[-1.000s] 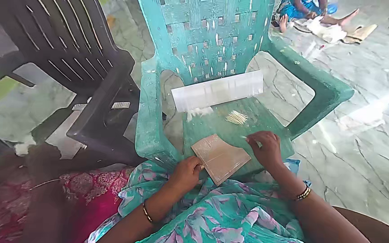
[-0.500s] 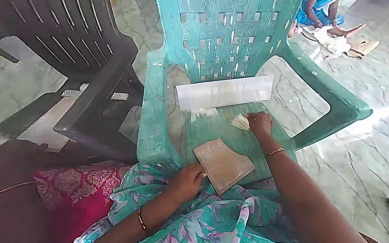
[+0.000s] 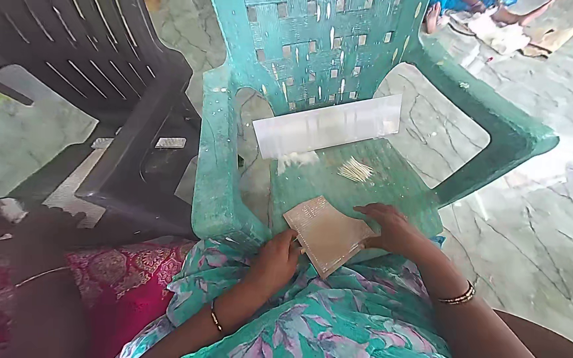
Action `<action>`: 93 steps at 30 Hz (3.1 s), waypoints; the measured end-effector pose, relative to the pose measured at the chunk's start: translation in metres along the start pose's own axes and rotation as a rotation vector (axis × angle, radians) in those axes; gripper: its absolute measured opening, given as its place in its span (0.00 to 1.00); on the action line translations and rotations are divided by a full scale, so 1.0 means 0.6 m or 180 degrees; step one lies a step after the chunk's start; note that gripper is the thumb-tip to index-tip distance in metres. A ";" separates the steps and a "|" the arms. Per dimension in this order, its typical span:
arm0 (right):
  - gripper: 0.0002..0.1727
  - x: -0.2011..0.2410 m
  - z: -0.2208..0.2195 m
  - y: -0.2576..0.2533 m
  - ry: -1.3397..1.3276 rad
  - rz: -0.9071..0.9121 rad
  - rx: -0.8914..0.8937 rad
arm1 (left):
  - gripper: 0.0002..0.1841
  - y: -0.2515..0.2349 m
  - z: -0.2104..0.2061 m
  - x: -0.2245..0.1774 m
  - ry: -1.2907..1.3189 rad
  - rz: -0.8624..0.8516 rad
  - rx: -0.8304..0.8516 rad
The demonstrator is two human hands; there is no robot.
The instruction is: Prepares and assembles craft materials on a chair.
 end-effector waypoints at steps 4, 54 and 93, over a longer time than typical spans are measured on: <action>0.51 0.010 -0.038 0.004 0.0351 0.0126 0.0326 | 0.33 0.002 0.001 -0.013 -0.0059 0.0043 -0.0015; 0.12 0.109 -0.012 -0.268 -0.0318 0.0566 -0.1016 | 0.17 -0.049 -0.015 0.010 0.1608 -0.0473 0.0247; 0.06 0.113 -0.063 0.011 -0.4078 0.0708 -0.0155 | 0.04 0.005 0.056 -0.084 0.2904 -0.0331 -0.0706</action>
Point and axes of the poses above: each hand's wrist, its own y-axis away from the middle knuckle, its own z-axis out of the back of the hand, x = y × z, the point moved 5 cm from there along -y, towards the middle knuckle, and after that the axes turned 13 degrees about -y, right-handed, at the moved point
